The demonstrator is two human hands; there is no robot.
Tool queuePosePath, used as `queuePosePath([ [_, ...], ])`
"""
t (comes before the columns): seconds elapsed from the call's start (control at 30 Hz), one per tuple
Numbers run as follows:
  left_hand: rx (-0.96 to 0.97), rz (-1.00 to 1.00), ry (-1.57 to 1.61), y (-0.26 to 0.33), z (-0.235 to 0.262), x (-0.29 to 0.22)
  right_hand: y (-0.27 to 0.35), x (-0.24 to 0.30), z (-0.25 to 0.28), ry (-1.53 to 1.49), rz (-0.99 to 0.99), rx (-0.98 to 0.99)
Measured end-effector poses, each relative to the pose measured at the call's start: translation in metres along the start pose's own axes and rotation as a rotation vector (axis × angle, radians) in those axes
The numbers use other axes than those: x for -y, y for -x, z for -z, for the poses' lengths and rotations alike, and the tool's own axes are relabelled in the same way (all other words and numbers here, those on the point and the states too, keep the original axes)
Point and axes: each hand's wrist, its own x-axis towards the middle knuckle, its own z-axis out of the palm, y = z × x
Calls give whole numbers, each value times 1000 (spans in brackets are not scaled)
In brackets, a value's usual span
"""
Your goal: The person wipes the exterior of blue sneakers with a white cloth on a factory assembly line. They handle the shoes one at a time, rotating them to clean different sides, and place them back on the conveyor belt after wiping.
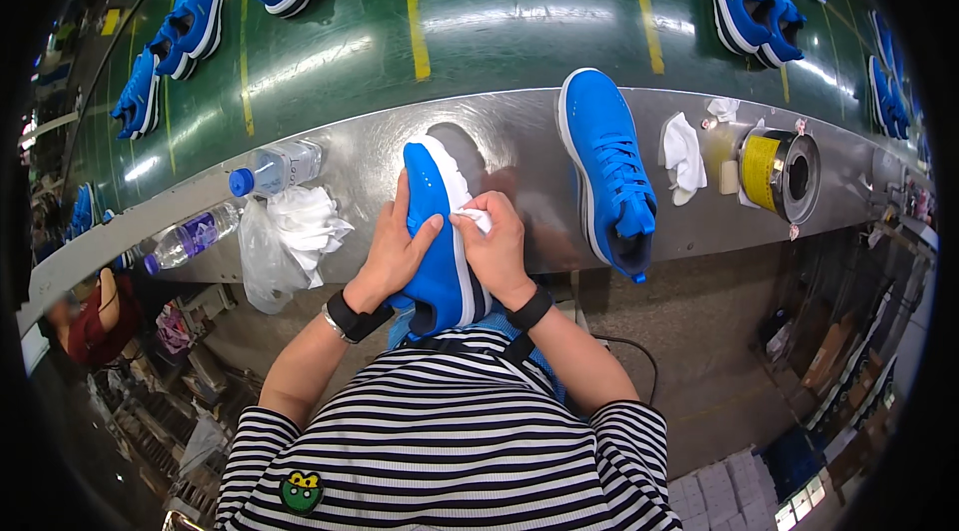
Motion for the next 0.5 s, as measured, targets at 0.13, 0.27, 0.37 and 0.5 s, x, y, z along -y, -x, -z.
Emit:
queuePosePath([
  [0.13,-2,6,35,0,0,1,0,1,-11,-59,-104,-93],
  [0.27,-25,-15,64,0,-2,5,-4,7,-3,-400,-323,-46],
  [0.37,-25,-21,73,0,0,8,3,8,9,-385,-287,40],
  [0.5,-45,-36,64,1,-1,8,9,19,17,-124,-97,160],
])
